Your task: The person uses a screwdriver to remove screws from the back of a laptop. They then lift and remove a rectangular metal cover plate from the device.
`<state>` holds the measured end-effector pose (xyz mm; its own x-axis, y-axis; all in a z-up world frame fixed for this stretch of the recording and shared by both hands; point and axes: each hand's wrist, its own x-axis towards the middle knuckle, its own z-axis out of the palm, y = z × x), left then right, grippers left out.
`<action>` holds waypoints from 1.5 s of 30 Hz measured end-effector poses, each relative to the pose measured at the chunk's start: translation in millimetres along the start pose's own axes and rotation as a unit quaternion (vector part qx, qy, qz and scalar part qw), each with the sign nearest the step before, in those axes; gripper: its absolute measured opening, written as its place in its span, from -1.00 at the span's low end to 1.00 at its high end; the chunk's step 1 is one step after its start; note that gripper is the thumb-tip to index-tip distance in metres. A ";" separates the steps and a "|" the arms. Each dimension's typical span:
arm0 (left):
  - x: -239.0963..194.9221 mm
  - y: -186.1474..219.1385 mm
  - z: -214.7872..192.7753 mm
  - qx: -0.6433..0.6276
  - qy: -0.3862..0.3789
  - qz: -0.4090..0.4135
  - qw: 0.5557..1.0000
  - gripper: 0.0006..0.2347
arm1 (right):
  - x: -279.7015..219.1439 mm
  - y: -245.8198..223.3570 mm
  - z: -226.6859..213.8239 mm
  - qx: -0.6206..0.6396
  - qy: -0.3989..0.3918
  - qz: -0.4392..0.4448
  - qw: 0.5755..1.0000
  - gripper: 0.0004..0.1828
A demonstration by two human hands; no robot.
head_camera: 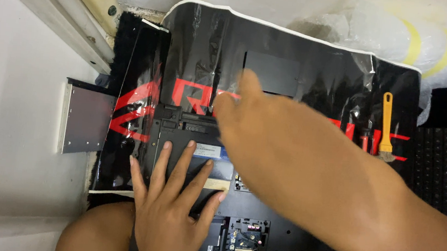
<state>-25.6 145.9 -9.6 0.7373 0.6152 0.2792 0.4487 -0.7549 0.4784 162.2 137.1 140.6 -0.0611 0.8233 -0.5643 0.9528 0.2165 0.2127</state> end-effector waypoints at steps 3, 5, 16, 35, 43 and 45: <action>-0.7 -0.5 0.6 0.001 0.000 0.000 1.000 -0.65 | 3.8 -0.5 3.8 0.001 0.002 -0.026 1.000 -0.62; -0.1 0.4 0.0 -0.001 0.001 -0.002 1.000 -0.66 | 8.8 2.0 13.0 0.062 -0.011 0.020 0.998 -0.69; 2.5 1.2 -3.4 -0.017 0.021 0.012 1.000 -0.67 | 11.6 13.2 19.2 0.136 0.053 0.040 0.988 -0.69; -0.8 2.5 -5.0 -0.072 0.015 0.046 0.996 -0.66 | 12.7 15.4 12.2 0.231 -0.025 0.186 0.954 -0.69; -1.1 2.8 -1.2 -0.090 0.002 0.058 0.994 -0.66 | 13.7 1.1 -2.7 0.218 -0.064 0.255 0.940 -0.68; -0.9 2.8 -0.5 -0.094 0.001 0.054 0.994 -0.67 | 14.6 -0.2 -4.9 0.235 -0.070 0.290 0.925 -0.66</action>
<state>-25.3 143.3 -8.1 0.7749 0.5332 0.3394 0.2640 -0.7609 0.5928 159.7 151.7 136.2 0.5080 0.6467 -0.5690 0.8396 -0.5192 0.1596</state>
